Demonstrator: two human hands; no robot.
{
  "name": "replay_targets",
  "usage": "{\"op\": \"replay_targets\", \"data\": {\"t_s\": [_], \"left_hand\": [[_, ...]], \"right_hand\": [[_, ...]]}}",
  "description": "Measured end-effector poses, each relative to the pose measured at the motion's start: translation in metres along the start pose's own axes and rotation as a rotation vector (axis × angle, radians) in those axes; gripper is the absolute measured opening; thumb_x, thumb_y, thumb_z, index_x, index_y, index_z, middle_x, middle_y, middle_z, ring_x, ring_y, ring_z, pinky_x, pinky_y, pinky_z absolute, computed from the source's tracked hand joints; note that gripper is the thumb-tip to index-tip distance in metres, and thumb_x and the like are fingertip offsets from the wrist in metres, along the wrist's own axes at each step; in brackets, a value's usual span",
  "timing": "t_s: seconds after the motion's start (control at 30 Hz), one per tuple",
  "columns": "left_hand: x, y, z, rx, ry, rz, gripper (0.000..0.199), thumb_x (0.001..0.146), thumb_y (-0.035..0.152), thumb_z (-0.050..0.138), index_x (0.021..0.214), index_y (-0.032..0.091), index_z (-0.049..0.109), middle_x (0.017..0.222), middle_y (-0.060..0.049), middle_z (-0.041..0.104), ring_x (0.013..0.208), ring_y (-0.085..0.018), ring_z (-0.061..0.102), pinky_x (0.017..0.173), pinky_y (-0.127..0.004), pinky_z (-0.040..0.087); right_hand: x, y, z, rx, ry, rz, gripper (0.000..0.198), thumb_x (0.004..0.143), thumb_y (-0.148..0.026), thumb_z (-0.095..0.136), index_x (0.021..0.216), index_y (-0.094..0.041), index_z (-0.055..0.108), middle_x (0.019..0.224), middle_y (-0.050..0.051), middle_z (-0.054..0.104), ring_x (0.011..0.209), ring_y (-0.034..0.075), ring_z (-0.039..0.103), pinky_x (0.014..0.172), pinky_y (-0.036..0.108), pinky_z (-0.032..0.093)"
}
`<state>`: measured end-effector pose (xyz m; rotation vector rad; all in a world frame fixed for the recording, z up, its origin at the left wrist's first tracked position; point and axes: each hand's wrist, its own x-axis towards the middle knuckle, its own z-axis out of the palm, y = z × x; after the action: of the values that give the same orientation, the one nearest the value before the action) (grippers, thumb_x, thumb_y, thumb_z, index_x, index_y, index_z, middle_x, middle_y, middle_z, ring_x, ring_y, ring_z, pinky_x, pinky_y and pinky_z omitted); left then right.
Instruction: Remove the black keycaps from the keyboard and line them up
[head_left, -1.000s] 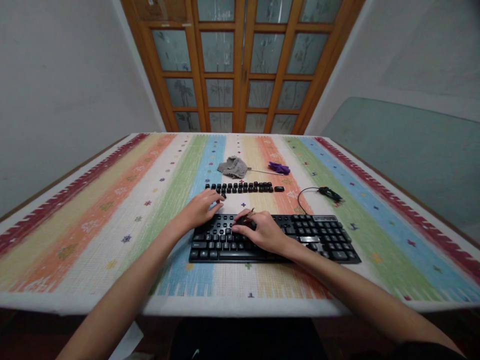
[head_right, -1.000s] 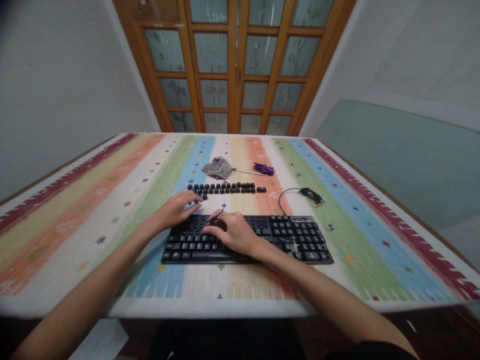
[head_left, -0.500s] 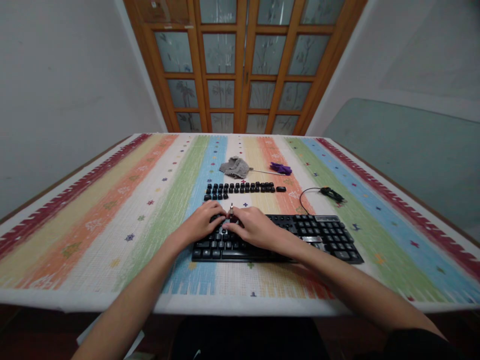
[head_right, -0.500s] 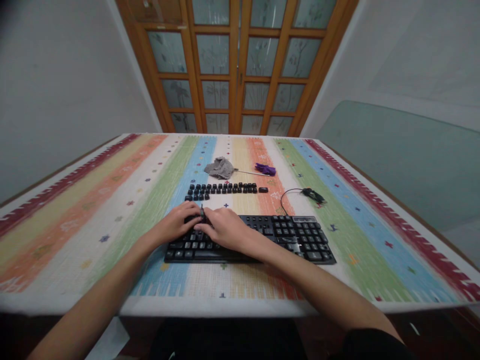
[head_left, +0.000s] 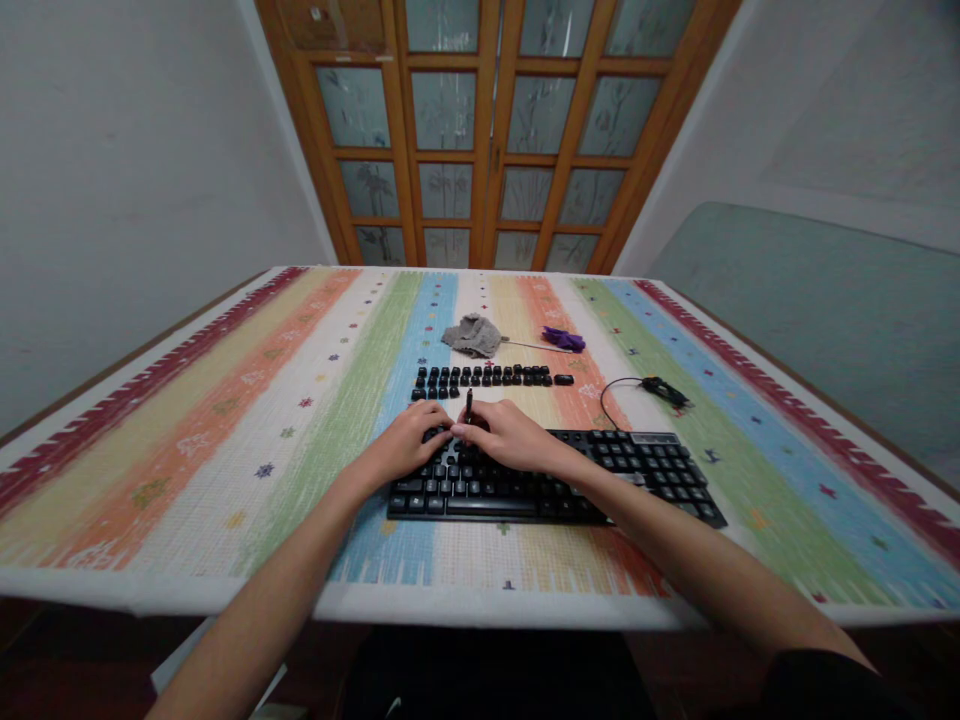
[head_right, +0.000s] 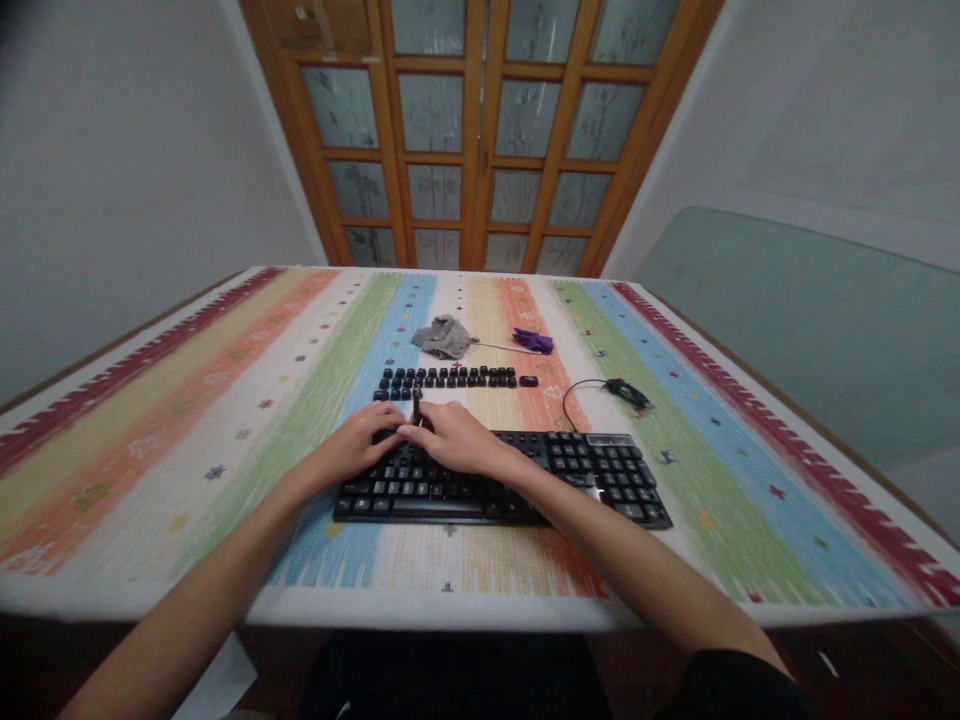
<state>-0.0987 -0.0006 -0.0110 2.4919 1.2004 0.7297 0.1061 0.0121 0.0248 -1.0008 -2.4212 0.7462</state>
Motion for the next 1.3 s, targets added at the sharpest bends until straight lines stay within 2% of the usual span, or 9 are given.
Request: {"op": "replay_targets", "data": {"t_s": [0.1, 0.3, 0.53, 0.63, 0.77, 1.07, 1.3], "left_hand": [[0.0, -0.001, 0.001, 0.003, 0.0, 0.006, 0.014, 0.093, 0.024, 0.054, 0.093, 0.019, 0.066, 0.096, -0.006, 0.064, 0.094, -0.022, 0.058, 0.088, -0.038, 0.049], [0.0, -0.002, 0.0, -0.009, -0.001, 0.011, 0.014, 0.091, 0.021, 0.055, 0.096, 0.019, 0.067, 0.096, -0.006, 0.064, 0.095, -0.022, 0.059, 0.087, -0.039, 0.049], [-0.006, 0.012, -0.013, -0.109, 0.05, 0.038, 0.017, 0.086, 0.025, 0.062, 0.102, 0.02, 0.066, 0.1, -0.006, 0.067, 0.096, -0.021, 0.061, 0.086, -0.037, 0.049], [-0.006, 0.02, -0.016, -0.158, 0.08, 0.061, 0.021, 0.085, 0.03, 0.067, 0.104, 0.02, 0.066, 0.101, -0.005, 0.068, 0.096, -0.021, 0.062, 0.086, -0.036, 0.049], [-0.004, 0.027, -0.014, -0.156, 0.118, 0.097, 0.017, 0.086, 0.031, 0.068, 0.098, 0.02, 0.068, 0.096, -0.005, 0.07, 0.093, -0.021, 0.062, 0.086, -0.037, 0.048], [0.0, 0.031, -0.011, -0.122, 0.065, 0.177, 0.011, 0.089, 0.027, 0.063, 0.096, 0.019, 0.068, 0.091, -0.005, 0.068, 0.087, -0.019, 0.06, 0.08, -0.034, 0.047], [0.005, 0.039, -0.017, -0.02, 0.026, 0.186, 0.006, 0.088, 0.023, 0.06, 0.087, 0.017, 0.062, 0.085, -0.005, 0.065, 0.083, -0.019, 0.057, 0.075, -0.032, 0.046]], "right_hand": [[0.0, 0.001, 0.002, 0.042, -0.003, 0.013, 0.02, 0.097, -0.03, 0.054, 0.089, -0.014, 0.063, 0.075, 0.006, 0.07, 0.066, 0.016, 0.064, 0.064, 0.026, 0.044], [0.005, 0.013, 0.006, 0.288, -0.017, 0.155, 0.025, 0.099, -0.031, 0.047, 0.084, -0.014, 0.058, 0.068, 0.003, 0.068, 0.051, 0.012, 0.061, 0.054, 0.024, 0.046], [-0.005, 0.011, -0.01, 0.372, 0.071, 0.019, 0.021, 0.096, -0.032, 0.049, 0.09, -0.015, 0.06, 0.082, 0.006, 0.07, 0.061, 0.014, 0.062, 0.063, 0.027, 0.05], [-0.013, 0.007, -0.016, 0.34, 0.097, -0.018, 0.02, 0.095, -0.032, 0.051, 0.092, -0.015, 0.061, 0.082, 0.005, 0.069, 0.065, 0.014, 0.064, 0.066, 0.027, 0.049], [-0.022, 0.004, -0.02, 0.255, 0.137, -0.059, 0.016, 0.094, -0.029, 0.054, 0.094, -0.016, 0.063, 0.08, 0.003, 0.068, 0.07, 0.015, 0.064, 0.068, 0.027, 0.047], [-0.033, 0.003, -0.02, 0.144, 0.161, -0.16, 0.016, 0.095, -0.027, 0.056, 0.095, -0.015, 0.065, 0.09, 0.006, 0.071, 0.081, 0.017, 0.065, 0.075, 0.028, 0.046], [-0.037, 0.004, -0.019, 0.097, 0.189, -0.181, 0.015, 0.094, -0.026, 0.056, 0.093, -0.015, 0.065, 0.089, 0.006, 0.071, 0.078, 0.017, 0.065, 0.074, 0.027, 0.047]]}}
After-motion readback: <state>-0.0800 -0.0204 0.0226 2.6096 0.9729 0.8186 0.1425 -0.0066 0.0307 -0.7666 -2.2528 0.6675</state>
